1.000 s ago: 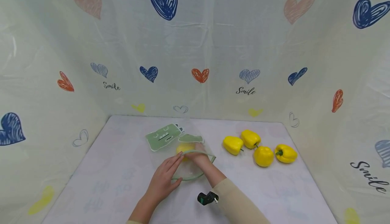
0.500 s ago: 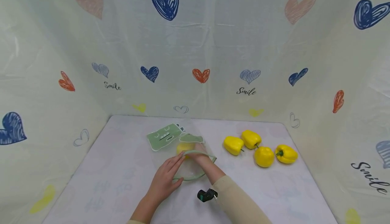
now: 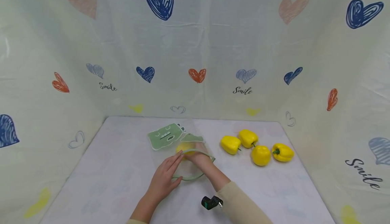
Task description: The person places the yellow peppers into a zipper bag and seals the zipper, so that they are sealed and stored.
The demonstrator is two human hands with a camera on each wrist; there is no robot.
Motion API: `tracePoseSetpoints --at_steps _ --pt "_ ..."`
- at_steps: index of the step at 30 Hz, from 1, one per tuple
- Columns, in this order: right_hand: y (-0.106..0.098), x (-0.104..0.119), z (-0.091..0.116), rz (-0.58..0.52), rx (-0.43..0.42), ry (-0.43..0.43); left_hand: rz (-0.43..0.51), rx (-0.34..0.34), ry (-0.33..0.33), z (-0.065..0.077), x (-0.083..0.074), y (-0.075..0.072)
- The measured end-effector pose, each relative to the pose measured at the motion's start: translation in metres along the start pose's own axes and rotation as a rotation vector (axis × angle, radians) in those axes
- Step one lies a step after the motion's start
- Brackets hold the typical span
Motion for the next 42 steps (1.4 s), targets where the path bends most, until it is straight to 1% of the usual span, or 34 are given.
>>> tracePoseSetpoints --at_steps 3,6,8,13,19,22,24,29,35,38,42 --pt "-0.005 0.005 0.008 0.016 -0.003 -0.121 0.002 0.005 0.001 -0.001 0.0 0.002" --pt "-0.008 0.005 0.015 0.025 0.002 -0.183 0.0 0.013 -0.001 -0.001 0.0 0.003" --pt "-0.009 0.001 0.02 -0.003 0.021 -0.16 0.001 0.02 -0.006 -0.002 -0.001 0.004" --pt "-0.01 -0.011 0.035 -0.058 0.073 -0.009 -0.01 0.033 -0.021 -0.002 0.001 0.006" --pt "-0.014 -0.016 0.046 -0.076 0.126 0.064 -0.014 0.048 -0.034 0.0 0.003 0.01" --pt "-0.017 -0.019 0.052 -0.093 0.153 0.07 -0.018 0.057 -0.041 0.001 0.004 0.011" --pt "-0.02 -0.021 0.055 -0.108 0.168 0.04 -0.021 0.063 -0.047 0.001 0.004 0.012" --pt "-0.03 -0.022 0.066 -0.136 0.19 -0.006 -0.029 0.092 -0.074 0.0 0.004 0.012" --pt "-0.044 -0.024 0.079 -0.147 0.188 0.003 -0.028 0.131 -0.113 0.0 0.003 0.013" --pt "-0.052 -0.026 0.084 -0.155 0.184 0.014 -0.032 0.139 -0.115 -0.001 0.002 0.014" --pt "-0.063 -0.03 0.088 -0.171 0.18 0.009 -0.033 0.132 -0.104 -0.001 0.002 0.014"
Point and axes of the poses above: each hand's wrist, its own z-axis away from the middle knuckle, its own y-axis out of the palm, x = y × z, the point moved 4 cm from there along -z, towards the middle knuckle, and after that the axes turned 1 degree about y, right-handed, at the moved point
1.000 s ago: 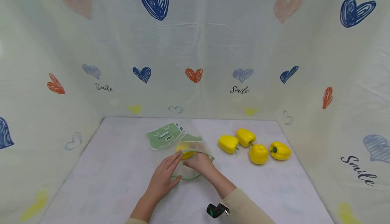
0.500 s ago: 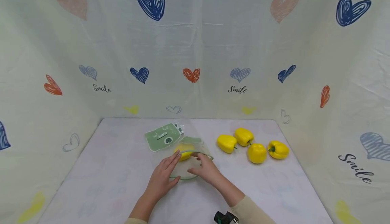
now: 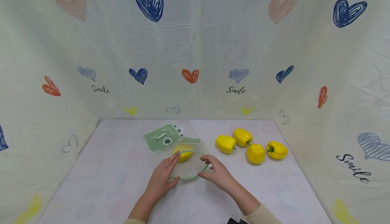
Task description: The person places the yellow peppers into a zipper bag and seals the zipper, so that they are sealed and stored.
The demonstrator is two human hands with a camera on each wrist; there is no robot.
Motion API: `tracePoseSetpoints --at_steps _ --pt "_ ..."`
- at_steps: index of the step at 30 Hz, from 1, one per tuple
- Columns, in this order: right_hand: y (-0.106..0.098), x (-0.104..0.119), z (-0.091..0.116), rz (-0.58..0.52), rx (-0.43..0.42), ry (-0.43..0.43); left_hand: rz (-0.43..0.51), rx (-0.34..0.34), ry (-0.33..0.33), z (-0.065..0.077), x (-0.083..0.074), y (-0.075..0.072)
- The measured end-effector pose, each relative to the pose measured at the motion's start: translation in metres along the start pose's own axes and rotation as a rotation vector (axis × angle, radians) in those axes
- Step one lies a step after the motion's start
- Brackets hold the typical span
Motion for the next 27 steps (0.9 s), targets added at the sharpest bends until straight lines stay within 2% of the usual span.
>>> tracePoseSetpoints --at_steps 5,10,16,27 --pt "-0.013 -0.004 0.007 0.018 -0.029 0.008 -0.003 -0.012 0.017 0.001 0.0 -0.001" --pt "-0.028 -0.011 0.011 0.058 -0.099 0.03 0.0 -0.022 0.022 0.001 0.0 -0.001" --pt "-0.043 -0.023 0.012 0.067 -0.179 0.087 0.008 -0.026 0.015 0.001 0.001 0.0" --pt "-0.066 -0.044 0.008 0.129 -0.256 0.155 -0.005 -0.013 -0.005 0.001 0.0 0.001"
Point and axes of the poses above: each hand's wrist, its own z-axis away from the middle knuckle, its own y-axis out of the palm, x = y × z, the point moved 4 cm from there along -z, towards the middle knuckle, and after that the axes turned 1 degree about y, right-handed, at the moved point
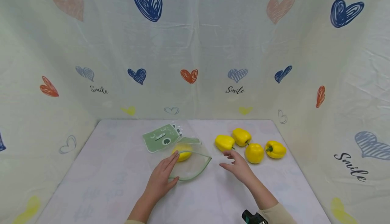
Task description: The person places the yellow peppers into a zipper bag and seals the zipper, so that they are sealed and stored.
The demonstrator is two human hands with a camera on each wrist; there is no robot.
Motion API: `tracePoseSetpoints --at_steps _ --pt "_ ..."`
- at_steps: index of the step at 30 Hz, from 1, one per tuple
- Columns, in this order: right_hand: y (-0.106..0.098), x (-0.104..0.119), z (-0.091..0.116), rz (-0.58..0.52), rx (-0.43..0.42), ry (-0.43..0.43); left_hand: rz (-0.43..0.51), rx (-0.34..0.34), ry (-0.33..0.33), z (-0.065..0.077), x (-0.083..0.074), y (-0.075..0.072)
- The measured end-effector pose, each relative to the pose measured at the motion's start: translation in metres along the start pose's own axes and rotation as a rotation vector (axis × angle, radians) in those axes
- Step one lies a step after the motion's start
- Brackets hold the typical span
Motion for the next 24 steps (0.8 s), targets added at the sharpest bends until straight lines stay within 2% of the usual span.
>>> tracePoseSetpoints --at_steps 14,20,24 --pt "-0.016 -0.013 -0.026 0.037 -0.043 0.05 0.034 -0.013 -0.011 0.001 -0.002 -0.003" --pt "-0.021 -0.009 -0.034 0.118 -0.092 0.017 0.036 -0.017 -0.008 0.002 -0.002 -0.004" --pt "-0.02 -0.01 -0.04 0.169 -0.112 0.029 0.03 -0.013 -0.012 0.002 -0.002 -0.004"
Point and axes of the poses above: each hand's wrist, its own z-axis away from the middle knuckle, its own y-axis out of the palm, x = y × z, the point moved 4 cm from there along -z, towards the middle knuckle, and after that the axes turned 1 degree about y, right-handed, at the moved point
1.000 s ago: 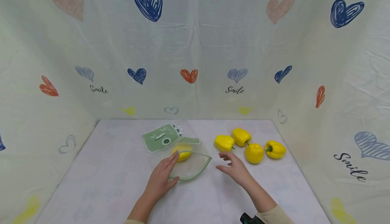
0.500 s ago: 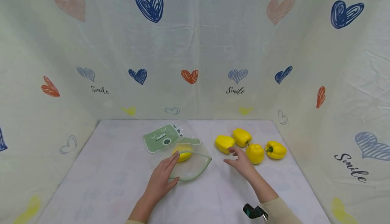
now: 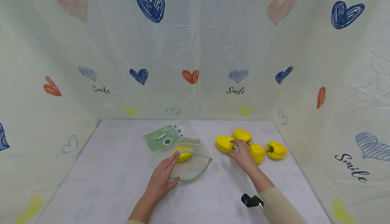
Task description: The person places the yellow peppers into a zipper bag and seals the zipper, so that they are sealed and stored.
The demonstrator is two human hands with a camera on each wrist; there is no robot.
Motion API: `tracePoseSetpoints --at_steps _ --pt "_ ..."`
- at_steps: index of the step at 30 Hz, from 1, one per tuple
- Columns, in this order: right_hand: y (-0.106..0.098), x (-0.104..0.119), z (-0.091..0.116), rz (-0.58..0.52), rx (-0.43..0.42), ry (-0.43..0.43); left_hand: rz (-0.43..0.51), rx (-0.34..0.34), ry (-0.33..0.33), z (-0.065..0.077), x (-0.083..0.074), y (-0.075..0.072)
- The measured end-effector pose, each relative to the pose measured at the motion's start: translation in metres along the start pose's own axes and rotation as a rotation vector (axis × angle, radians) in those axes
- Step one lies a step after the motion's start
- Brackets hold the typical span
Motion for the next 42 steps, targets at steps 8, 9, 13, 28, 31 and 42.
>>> tracePoseSetpoints --at_steps 8,9,13,28,31,42 --pt "0.003 -0.004 -0.012 0.015 -0.014 0.011 -0.016 -0.004 0.008 0.0 0.0 0.002" --pt "0.003 -0.005 -0.014 0.015 -0.015 0.01 -0.014 -0.005 0.006 0.0 0.0 0.003" --pt "0.006 -0.008 -0.021 0.017 -0.02 0.013 0.0 -0.014 0.005 0.001 0.0 0.002" --pt "0.014 -0.01 -0.035 0.013 0.013 0.028 -0.02 0.002 -0.004 0.003 0.001 0.002" --pt "0.016 -0.009 -0.036 0.026 0.023 0.037 -0.017 -0.006 0.007 0.003 0.001 0.002" --pt "0.016 -0.006 -0.038 0.04 0.03 0.062 -0.018 -0.011 0.007 0.004 0.003 0.002"
Point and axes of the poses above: each hand's wrist, its own z-axis away from the middle knuckle, its own y-axis out of the palm, x = y × z, the point moved 4 cm from there along -z, towards the middle knuckle, and after that the axes turned 1 degree about y, right-handed, at the moved point
